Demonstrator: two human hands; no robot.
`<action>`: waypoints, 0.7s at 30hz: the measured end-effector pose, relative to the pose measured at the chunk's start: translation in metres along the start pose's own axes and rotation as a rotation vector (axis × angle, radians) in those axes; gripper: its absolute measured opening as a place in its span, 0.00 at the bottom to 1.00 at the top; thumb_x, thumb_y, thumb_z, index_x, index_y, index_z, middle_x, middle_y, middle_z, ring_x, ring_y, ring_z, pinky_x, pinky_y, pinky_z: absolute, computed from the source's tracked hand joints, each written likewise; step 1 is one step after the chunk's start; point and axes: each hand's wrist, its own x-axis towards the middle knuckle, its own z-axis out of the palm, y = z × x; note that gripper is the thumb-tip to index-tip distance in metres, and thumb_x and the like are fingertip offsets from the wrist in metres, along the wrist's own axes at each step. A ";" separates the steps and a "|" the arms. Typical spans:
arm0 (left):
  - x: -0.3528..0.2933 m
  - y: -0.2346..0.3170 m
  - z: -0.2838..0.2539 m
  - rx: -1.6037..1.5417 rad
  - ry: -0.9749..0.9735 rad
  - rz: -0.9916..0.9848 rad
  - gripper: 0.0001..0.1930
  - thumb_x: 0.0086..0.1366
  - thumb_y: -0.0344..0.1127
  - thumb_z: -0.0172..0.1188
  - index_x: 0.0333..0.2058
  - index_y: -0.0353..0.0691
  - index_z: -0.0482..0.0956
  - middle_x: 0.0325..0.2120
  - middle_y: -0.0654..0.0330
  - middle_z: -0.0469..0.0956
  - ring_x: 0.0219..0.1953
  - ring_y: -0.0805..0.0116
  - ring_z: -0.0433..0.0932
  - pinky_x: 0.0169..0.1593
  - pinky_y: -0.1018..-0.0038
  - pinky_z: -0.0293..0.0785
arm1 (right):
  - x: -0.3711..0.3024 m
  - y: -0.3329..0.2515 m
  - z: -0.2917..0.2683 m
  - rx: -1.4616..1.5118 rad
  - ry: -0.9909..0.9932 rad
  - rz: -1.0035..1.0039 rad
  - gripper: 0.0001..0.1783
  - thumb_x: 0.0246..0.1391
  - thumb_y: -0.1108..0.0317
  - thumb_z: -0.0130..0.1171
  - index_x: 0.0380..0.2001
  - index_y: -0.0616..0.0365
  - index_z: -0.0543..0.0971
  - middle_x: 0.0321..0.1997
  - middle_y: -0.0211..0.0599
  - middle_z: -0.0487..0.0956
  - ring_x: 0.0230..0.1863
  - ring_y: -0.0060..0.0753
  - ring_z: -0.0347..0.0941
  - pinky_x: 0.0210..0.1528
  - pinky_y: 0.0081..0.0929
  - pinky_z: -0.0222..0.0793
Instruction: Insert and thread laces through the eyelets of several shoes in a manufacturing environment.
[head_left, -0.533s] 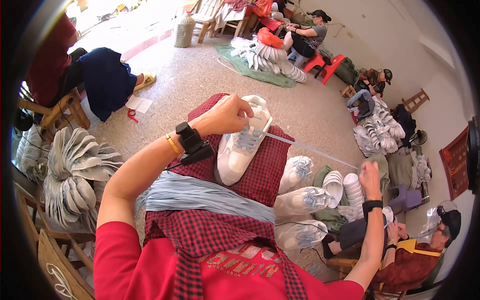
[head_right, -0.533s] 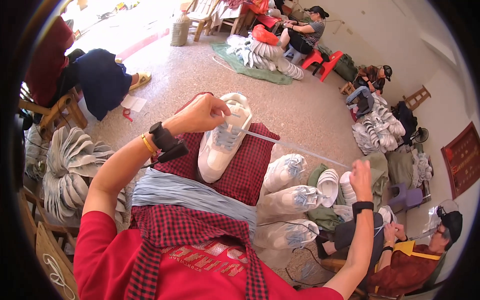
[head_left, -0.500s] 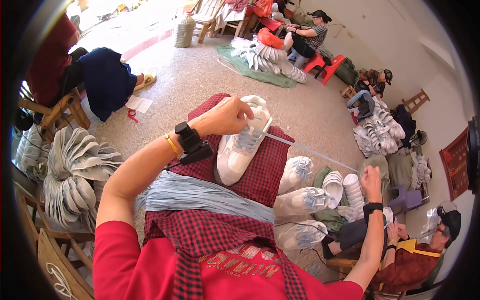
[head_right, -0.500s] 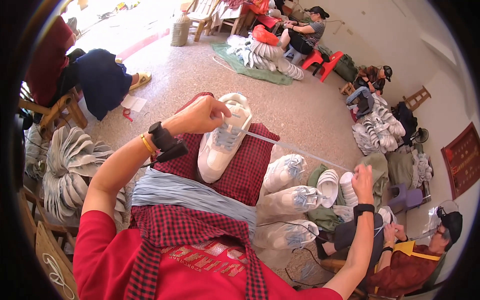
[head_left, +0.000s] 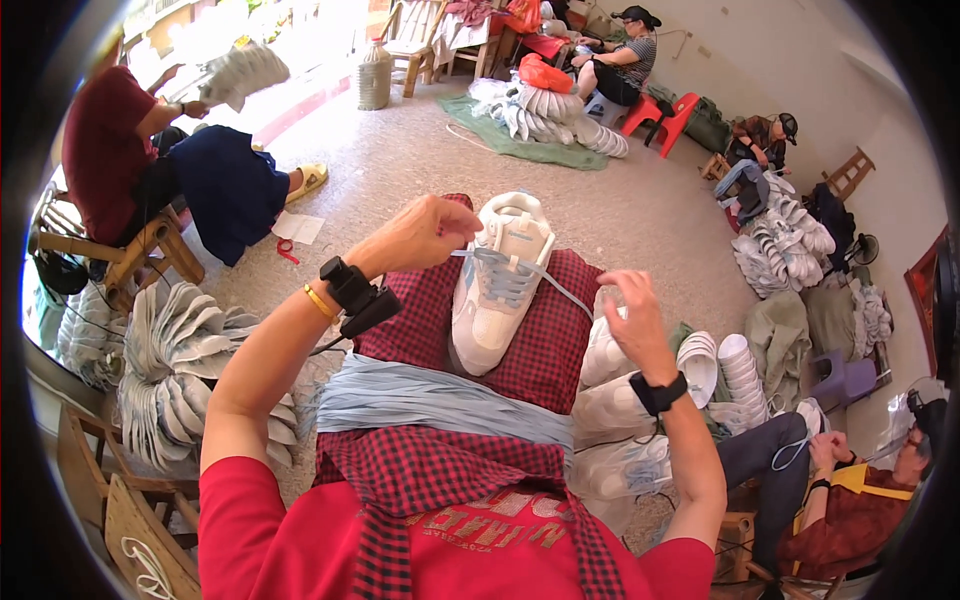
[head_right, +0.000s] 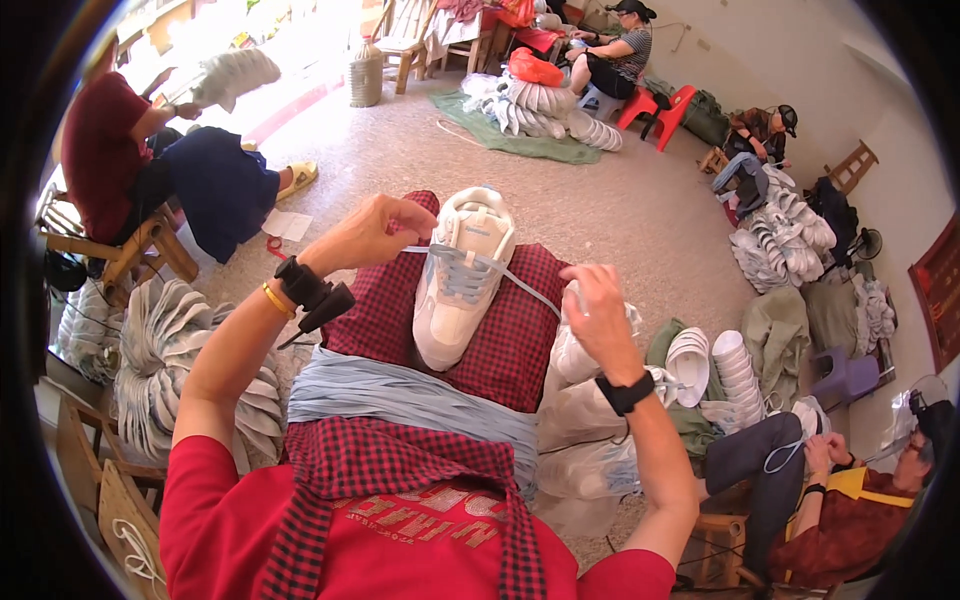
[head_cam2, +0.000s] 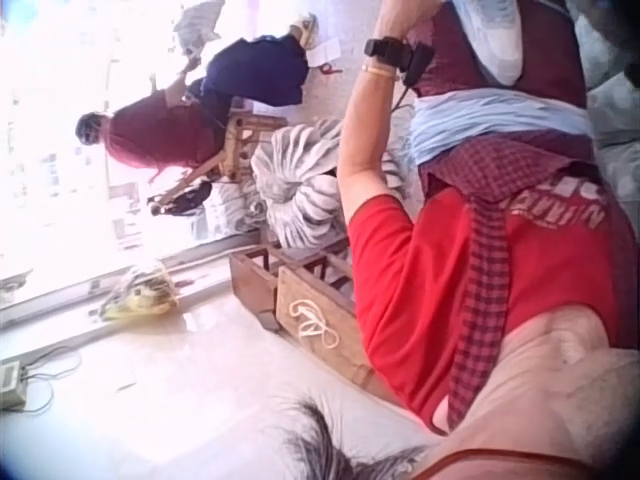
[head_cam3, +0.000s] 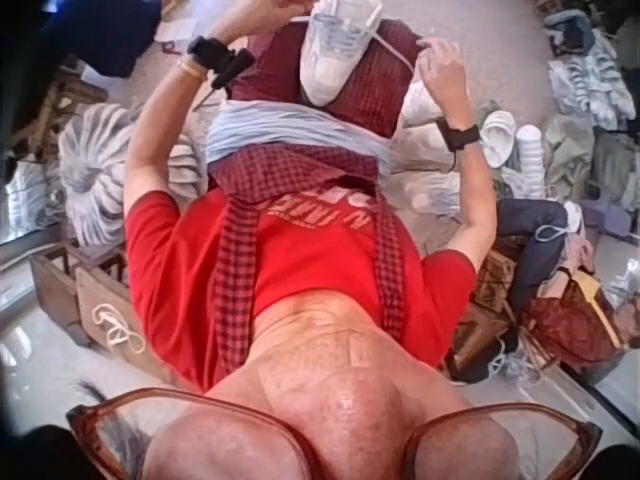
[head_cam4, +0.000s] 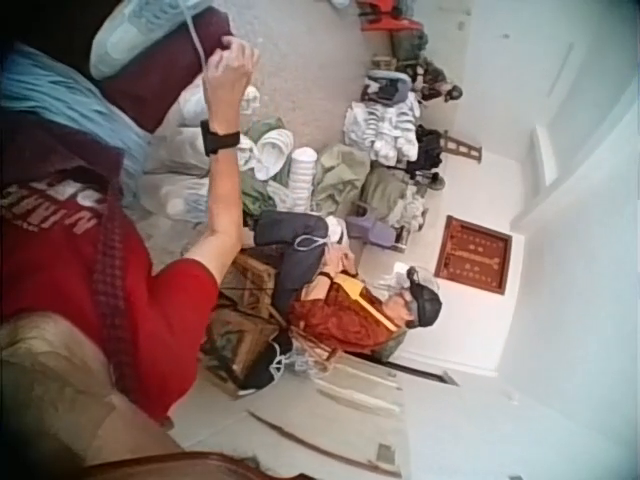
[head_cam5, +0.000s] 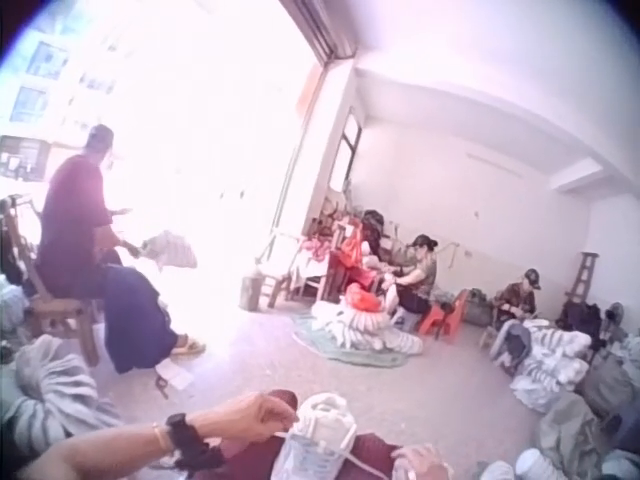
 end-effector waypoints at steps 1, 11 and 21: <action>-0.003 -0.001 0.001 0.032 -0.053 0.031 0.15 0.58 0.26 0.55 0.43 0.35 0.83 0.37 0.53 0.83 0.41 0.66 0.82 0.47 0.70 0.77 | 0.007 -0.013 0.009 0.063 -0.006 0.010 0.10 0.49 0.74 0.57 0.37 0.63 0.78 0.40 0.47 0.78 0.47 0.49 0.71 0.54 0.40 0.66; 0.006 -0.019 0.022 0.030 -0.105 0.172 0.12 0.54 0.35 0.67 0.35 0.34 0.83 0.31 0.55 0.80 0.33 0.64 0.78 0.39 0.69 0.74 | 0.032 -0.035 0.051 0.240 -0.066 0.104 0.13 0.60 0.64 0.53 0.36 0.66 0.76 0.36 0.49 0.78 0.40 0.51 0.73 0.50 0.42 0.67; 0.010 0.006 0.044 -0.357 -0.059 -0.081 0.11 0.57 0.38 0.64 0.25 0.35 0.78 0.19 0.69 0.71 0.24 0.82 0.67 0.27 0.79 0.63 | 0.025 -0.043 0.063 0.235 0.094 0.007 0.09 0.54 0.71 0.59 0.38 0.61 0.73 0.31 0.47 0.78 0.34 0.53 0.78 0.34 0.43 0.72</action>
